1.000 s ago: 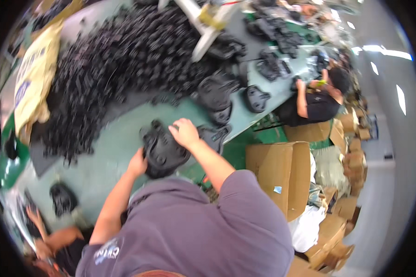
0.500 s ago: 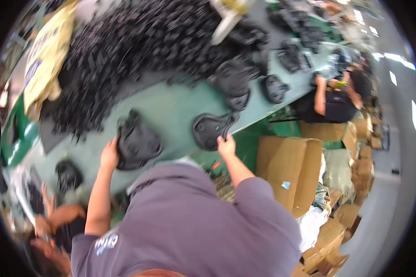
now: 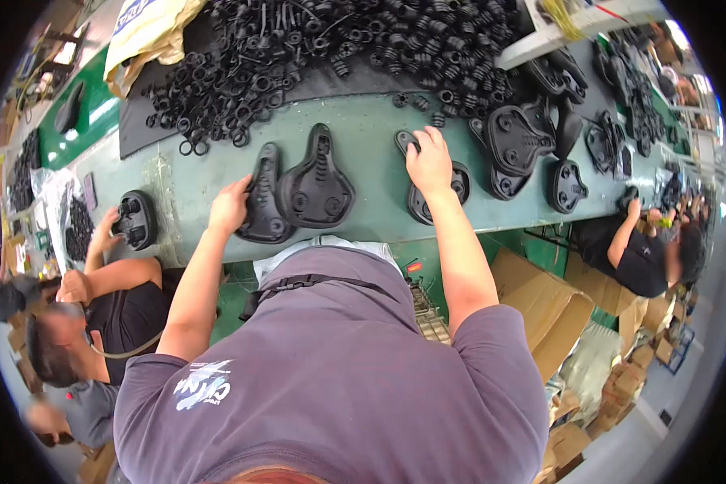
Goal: Assembling bicycle seats by attaching mounting components.
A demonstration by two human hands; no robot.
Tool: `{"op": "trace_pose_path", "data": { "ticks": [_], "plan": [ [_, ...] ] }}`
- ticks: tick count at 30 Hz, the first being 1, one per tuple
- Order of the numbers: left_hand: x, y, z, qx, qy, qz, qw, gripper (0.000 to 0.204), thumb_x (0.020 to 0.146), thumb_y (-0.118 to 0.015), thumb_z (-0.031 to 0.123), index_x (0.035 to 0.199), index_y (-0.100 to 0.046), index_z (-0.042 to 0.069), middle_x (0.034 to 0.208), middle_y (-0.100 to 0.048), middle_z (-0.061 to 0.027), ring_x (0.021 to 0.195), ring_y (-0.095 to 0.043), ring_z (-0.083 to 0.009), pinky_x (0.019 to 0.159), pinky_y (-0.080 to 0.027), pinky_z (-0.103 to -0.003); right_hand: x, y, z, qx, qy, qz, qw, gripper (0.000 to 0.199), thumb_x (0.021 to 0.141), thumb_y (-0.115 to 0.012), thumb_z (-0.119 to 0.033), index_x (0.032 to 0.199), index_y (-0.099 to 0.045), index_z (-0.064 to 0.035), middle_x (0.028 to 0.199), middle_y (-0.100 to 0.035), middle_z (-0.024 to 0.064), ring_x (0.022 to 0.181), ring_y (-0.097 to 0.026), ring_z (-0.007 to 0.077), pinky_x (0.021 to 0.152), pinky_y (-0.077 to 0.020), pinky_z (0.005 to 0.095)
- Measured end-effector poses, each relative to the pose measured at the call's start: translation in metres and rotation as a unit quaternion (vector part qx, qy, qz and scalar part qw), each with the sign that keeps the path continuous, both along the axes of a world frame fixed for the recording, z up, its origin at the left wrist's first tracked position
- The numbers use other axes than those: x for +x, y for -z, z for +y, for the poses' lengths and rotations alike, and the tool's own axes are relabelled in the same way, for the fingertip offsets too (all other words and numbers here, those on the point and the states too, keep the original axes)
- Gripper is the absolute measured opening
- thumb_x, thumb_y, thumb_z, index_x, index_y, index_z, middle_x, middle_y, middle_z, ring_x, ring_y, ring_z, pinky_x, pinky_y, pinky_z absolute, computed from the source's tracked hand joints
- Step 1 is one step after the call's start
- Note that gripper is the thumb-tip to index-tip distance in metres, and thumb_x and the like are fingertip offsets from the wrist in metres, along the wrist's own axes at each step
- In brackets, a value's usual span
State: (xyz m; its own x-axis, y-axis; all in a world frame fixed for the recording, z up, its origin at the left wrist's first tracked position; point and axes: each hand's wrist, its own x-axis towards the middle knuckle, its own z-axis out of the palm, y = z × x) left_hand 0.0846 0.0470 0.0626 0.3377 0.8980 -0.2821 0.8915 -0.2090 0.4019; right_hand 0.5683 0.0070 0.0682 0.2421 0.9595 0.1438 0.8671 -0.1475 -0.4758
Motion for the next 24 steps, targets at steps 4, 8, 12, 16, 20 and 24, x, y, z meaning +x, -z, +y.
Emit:
{"op": "trace_pose_path", "data": {
  "ticks": [4, 8, 12, 16, 20, 24],
  "plan": [
    [0.06, -0.014, -0.005, -0.037, 0.045, -0.048, 0.997, 0.048, 0.093, -0.056, 0.008, 0.141, -0.061, 0.011, 0.131, -0.071, -0.0187, 0.121, -0.067, -0.0393, 0.101, -0.055, -0.05, 0.004, 0.016, 0.076, -0.12, 0.034, -0.171, 0.977, 0.065, 0.087, -0.074, -0.026, 0.146, -0.054, -0.0045, 0.151, -0.051, 0.0262, 0.142, -0.046, 0.0441, 0.112, -0.0502, 0.049],
    [0.057, 0.017, -0.004, -0.017, 0.035, -0.034, 0.999, 0.06, 0.09, -0.057, 0.009, 0.15, -0.054, 0.013, 0.128, -0.07, -0.0151, 0.118, -0.066, -0.0375, 0.097, -0.056, -0.049, 0.036, 0.019, 0.115, -0.308, 0.111, -0.195, 0.924, 0.09, 0.081, -0.083, -0.055, 0.156, -0.048, -0.0187, 0.149, -0.048, 0.0246, 0.136, -0.051, 0.0475, 0.105, -0.0522, 0.0587],
    [0.006, -0.008, 0.009, -0.04, -0.009, 0.042, 0.998, 0.06, 0.092, -0.057, 0.009, 0.151, -0.055, 0.015, 0.135, -0.067, -0.0092, 0.119, -0.065, -0.0341, 0.099, -0.055, -0.048, 0.044, 0.048, 0.124, -0.244, -0.014, -0.192, 0.95, 0.07, 0.09, -0.079, -0.045, 0.147, -0.055, -0.0114, 0.131, -0.054, 0.0298, 0.112, -0.065, 0.0508, 0.092, -0.0566, 0.0542],
    [-0.019, 0.001, 0.012, -0.035, -0.037, 0.006, 0.999, 0.061, 0.089, -0.06, 0.009, 0.15, -0.056, 0.014, 0.132, -0.068, -0.0103, 0.118, -0.066, -0.0345, 0.101, -0.055, -0.045, 0.029, 0.054, 0.132, -0.235, -0.003, -0.201, 0.951, 0.064, 0.093, -0.077, -0.043, 0.144, -0.058, -0.0097, 0.129, -0.054, 0.0304, 0.105, -0.066, 0.0511, 0.09, -0.0573, 0.0532],
    [0.027, 0.001, 0.01, -0.018, -0.036, 0.008, 0.999, 0.061, 0.089, -0.061, 0.01, 0.149, -0.056, 0.011, 0.126, -0.07, -0.0114, 0.114, -0.067, -0.0338, 0.096, -0.057, -0.044, 0.022, 0.056, 0.145, -0.208, -0.034, -0.212, 0.954, 0.059, 0.092, -0.078, -0.043, 0.138, -0.065, -0.0087, 0.125, -0.059, 0.0276, 0.104, -0.067, 0.0488, 0.092, -0.057, 0.0518],
    [0.056, 0.011, 0.009, 0.004, -0.048, -0.015, 0.999, 0.059, 0.09, -0.063, 0.012, 0.148, -0.056, 0.009, 0.124, -0.069, -0.0119, 0.112, -0.067, -0.0337, 0.094, -0.057, -0.043, 0.009, 0.051, 0.14, -0.18, -0.052, -0.192, 0.964, 0.054, 0.09, -0.079, -0.042, 0.129, -0.072, -0.0039, 0.114, -0.067, 0.0246, 0.106, -0.068, 0.045, 0.093, -0.0564, 0.0502]
  ]
}}
